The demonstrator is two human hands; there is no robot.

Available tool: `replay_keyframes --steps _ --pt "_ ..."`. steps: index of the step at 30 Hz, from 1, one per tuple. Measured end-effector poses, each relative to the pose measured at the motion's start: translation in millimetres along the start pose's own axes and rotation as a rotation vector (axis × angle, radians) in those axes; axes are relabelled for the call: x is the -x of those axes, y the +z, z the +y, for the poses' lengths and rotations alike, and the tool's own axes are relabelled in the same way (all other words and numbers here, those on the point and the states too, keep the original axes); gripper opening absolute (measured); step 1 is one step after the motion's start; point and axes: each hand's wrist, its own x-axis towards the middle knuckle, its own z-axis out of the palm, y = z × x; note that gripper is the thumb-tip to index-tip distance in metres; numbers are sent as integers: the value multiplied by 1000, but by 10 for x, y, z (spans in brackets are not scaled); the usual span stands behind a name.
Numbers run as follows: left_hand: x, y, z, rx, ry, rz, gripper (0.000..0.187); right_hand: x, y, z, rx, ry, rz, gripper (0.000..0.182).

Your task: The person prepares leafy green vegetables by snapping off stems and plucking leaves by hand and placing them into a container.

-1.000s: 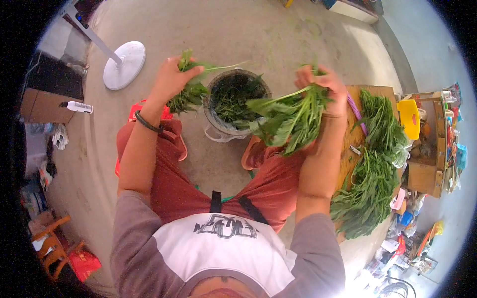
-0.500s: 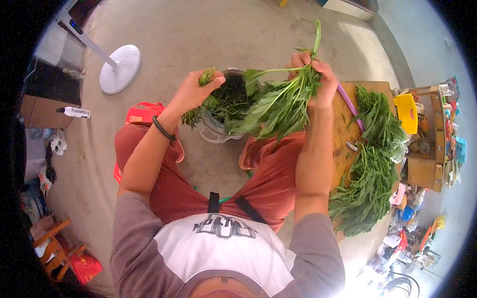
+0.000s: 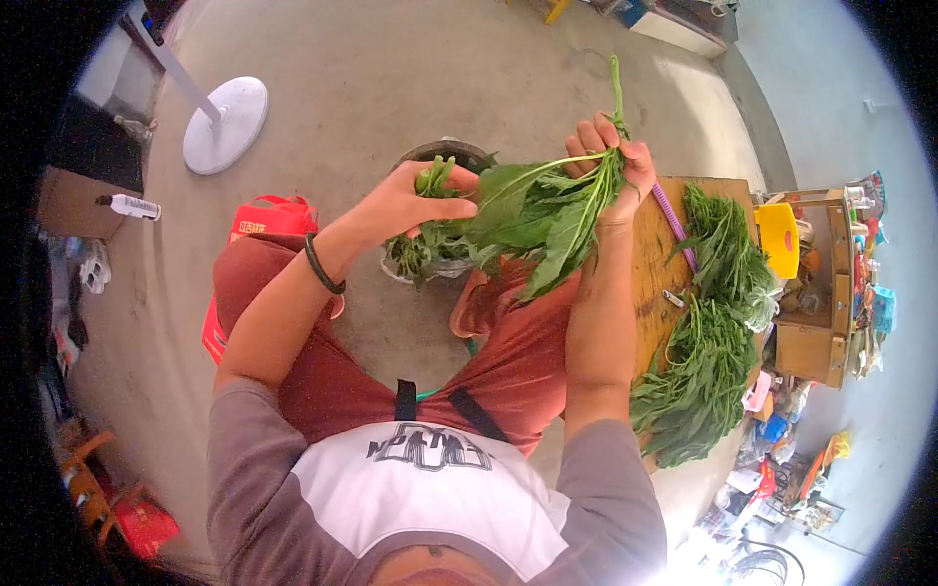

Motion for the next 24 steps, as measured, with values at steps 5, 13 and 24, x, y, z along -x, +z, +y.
replay_keyframes --steps 5,13,24 --pt "-4 -17 -32 55 34 31 30 5 57 12 46 -11 58 18" --pt "40 -137 53 -12 84 137 20 66 82 -77 37 -29 -68 18" --pt "-31 -75 -92 -301 338 347 23 -89 342 217 332 -149 792 13"
